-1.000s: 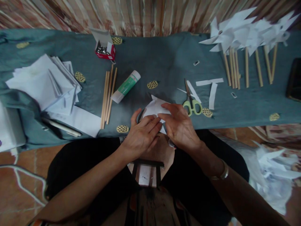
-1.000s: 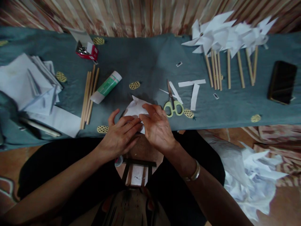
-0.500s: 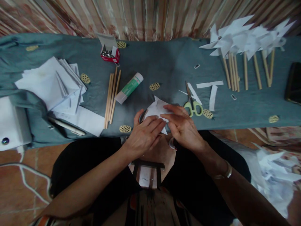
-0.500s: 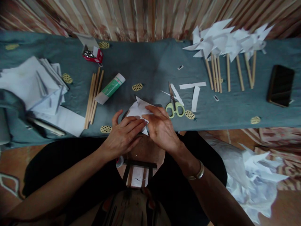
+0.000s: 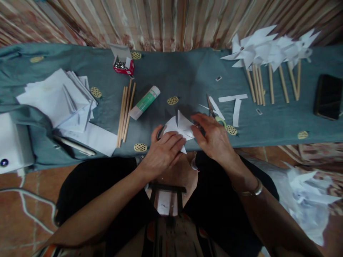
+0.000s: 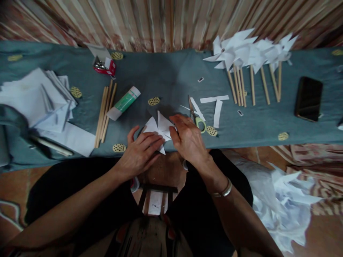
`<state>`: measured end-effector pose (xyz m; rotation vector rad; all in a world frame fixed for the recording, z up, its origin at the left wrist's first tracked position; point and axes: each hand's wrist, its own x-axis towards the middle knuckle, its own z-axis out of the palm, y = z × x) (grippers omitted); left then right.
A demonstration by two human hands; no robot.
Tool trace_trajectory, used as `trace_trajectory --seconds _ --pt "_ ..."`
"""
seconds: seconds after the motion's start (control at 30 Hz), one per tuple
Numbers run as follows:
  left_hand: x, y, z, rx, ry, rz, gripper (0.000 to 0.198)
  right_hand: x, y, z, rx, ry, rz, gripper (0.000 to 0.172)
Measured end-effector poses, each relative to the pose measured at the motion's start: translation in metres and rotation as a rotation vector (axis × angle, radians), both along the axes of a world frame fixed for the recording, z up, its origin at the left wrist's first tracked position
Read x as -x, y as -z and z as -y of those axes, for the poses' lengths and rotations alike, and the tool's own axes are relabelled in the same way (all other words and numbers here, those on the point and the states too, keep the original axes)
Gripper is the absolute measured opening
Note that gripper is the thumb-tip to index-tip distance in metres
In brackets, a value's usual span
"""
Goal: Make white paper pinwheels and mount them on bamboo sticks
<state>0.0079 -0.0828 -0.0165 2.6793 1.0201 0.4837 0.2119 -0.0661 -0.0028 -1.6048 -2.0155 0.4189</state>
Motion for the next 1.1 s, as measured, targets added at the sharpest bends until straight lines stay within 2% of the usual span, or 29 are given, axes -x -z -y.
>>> trace_trajectory --seconds 0.27,0.4,0.53,0.9,1.1 --pt "0.0016 -0.0018 -0.0018 0.006 0.01 0.012 0.034 -0.0051 -0.0049 -0.0079 0.146 0.16 -0.143 0.032" --pt "0.002 -0.0015 -0.0021 0.013 0.013 0.029 0.033 -0.0061 -0.003 -0.0103 0.176 0.188 -0.241 0.023" --pt "0.0016 -0.0001 -0.0024 0.013 0.011 0.034 0.029 -0.0068 -0.0025 -0.0106 0.16 0.138 -0.279 0.012" --pt "0.0002 -0.0007 -0.0021 0.014 0.003 0.044 0.026 -0.0063 -0.0025 -0.0052 0.067 -0.017 -0.307 0.012" --pt "0.0007 0.0 -0.0023 0.016 0.004 0.03 0.027 -0.0013 -0.0047 -0.003 0.012 -0.115 -0.168 0.018"
